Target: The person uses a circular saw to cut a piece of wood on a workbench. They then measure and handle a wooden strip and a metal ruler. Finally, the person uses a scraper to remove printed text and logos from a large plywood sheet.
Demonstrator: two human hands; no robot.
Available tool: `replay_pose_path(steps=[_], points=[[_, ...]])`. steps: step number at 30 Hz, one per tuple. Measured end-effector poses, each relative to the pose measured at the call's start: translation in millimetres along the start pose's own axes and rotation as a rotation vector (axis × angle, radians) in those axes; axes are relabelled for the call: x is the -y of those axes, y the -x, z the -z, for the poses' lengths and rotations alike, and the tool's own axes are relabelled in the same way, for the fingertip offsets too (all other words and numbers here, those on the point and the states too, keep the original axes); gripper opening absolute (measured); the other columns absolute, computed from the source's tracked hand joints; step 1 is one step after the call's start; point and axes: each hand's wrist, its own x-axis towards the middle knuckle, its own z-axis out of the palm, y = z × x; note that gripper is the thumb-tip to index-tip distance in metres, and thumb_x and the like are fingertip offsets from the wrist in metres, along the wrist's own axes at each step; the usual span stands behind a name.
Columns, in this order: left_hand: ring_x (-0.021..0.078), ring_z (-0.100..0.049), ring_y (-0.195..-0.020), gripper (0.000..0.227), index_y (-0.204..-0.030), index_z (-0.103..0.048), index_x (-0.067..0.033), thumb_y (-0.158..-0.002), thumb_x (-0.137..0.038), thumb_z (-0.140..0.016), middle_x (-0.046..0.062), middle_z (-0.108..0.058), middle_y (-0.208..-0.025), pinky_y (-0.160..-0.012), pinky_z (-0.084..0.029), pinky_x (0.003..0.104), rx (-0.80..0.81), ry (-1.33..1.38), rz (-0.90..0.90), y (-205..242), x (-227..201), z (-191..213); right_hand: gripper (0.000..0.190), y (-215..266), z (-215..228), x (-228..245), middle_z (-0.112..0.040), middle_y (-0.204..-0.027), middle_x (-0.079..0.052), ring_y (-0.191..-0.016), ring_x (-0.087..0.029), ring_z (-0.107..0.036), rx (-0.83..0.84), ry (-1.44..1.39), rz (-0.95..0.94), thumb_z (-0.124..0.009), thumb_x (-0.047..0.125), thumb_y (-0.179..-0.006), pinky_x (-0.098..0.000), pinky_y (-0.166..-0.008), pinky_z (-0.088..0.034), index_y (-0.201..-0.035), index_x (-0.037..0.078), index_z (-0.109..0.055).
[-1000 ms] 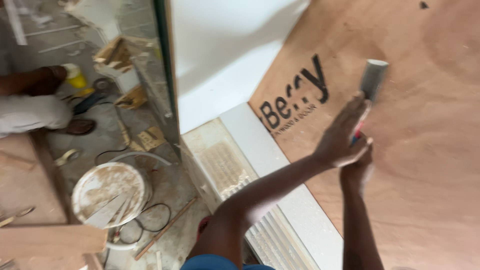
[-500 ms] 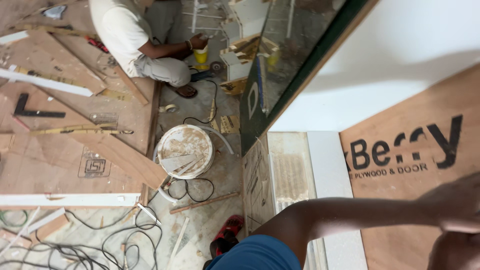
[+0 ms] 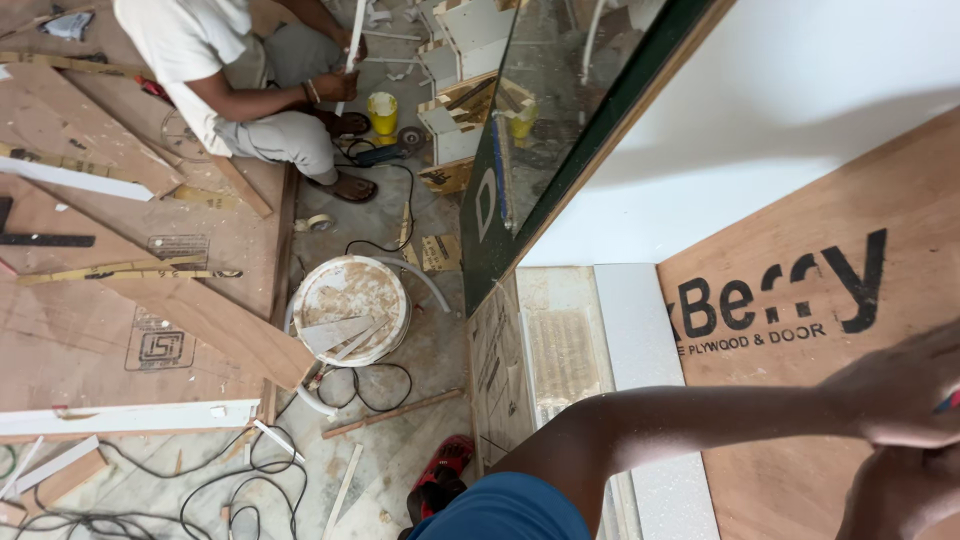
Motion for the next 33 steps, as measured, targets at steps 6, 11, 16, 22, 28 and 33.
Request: replay_pose_path(steps=[6, 11, 16, 22, 28, 33], points=[[0.029, -0.057, -0.13, 0.071, -0.144, -0.045, -0.003, -0.091, -0.047, -0.063, 0.015, -0.054, -0.141, -0.1, -0.057, 0.037, 0.211, 0.068, 0.155, 18.3, -1.7, 5.1, 0.015, 4.6, -10.4, 6.4, -0.061, -0.101, -0.012, -0.087, -0.014, -0.058, -0.055, 0.169, 0.016, -0.048, 0.001, -0.117, -0.0247, -0.076, -0.046, -0.114, -0.011, -0.056], [0.0328, -0.054, -0.13, 0.082, -0.151, -0.04, 0.0002, -0.087, -0.044, -0.064, 0.021, -0.048, -0.149, -0.101, -0.056, 0.039, 0.2, 0.055, 0.132, -3.0, -6.4, 8.3, 0.013, 1.2, 0.2, -2.0, -0.062, -0.105, -0.012, -0.091, -0.015, -0.06, -0.081, 0.202, 0.014, -0.051, 0.003, -0.117, -0.027, -0.08, -0.048, -0.117, -0.009, -0.057], [0.0334, -0.039, -0.148, 0.072, -0.151, -0.04, -0.0038, -0.095, -0.048, -0.055, 0.02, -0.043, -0.153, -0.126, -0.04, 0.04, 0.011, 0.021, -0.017, 13.3, -5.8, 0.7, 0.012, -12.9, -19.1, 5.8, -0.063, -0.109, -0.013, -0.095, -0.017, -0.061, -0.095, 0.205, 0.049, -0.055, 0.004, -0.118, -0.0293, -0.084, -0.05, -0.12, -0.008, -0.057], [0.0345, -0.036, -0.147, 0.081, -0.154, -0.036, -0.0039, -0.087, -0.041, -0.062, 0.021, -0.039, -0.153, -0.126, -0.037, 0.04, 0.014, 0.095, -0.029, -17.8, -9.2, 7.8, 0.013, -14.8, -31.3, 9.6, -0.064, -0.115, -0.013, -0.1, -0.019, -0.063, -0.107, 0.221, 0.055, -0.059, 0.006, -0.118, -0.0321, -0.089, -0.052, -0.124, -0.006, -0.058], [0.0284, -0.032, -0.155, 0.089, -0.165, -0.026, -0.0121, -0.086, -0.023, -0.065, 0.013, -0.025, -0.168, -0.133, -0.035, 0.04, -0.045, 0.223, -0.043, -38.7, -51.3, 63.7, 0.015, -27.9, 14.0, 14.5, -0.066, -0.12, -0.013, -0.104, -0.021, -0.064, -0.243, 0.349, 0.036, -0.063, 0.007, -0.119, -0.0349, -0.094, -0.054, -0.127, -0.003, -0.059], [0.0325, -0.032, -0.158, 0.099, -0.166, -0.02, -0.0118, -0.081, -0.026, -0.068, 0.016, -0.016, -0.179, -0.12, -0.041, 0.043, 0.14, 0.192, 0.095, -6.8, -65.7, 70.9, 0.026, 7.8, 15.9, 26.8, -0.072, -0.129, -0.017, -0.113, -0.023, -0.072, -0.223, 0.433, 0.079, -0.074, 0.012, -0.115, -0.0373, -0.102, -0.059, -0.131, -0.003, -0.06]])
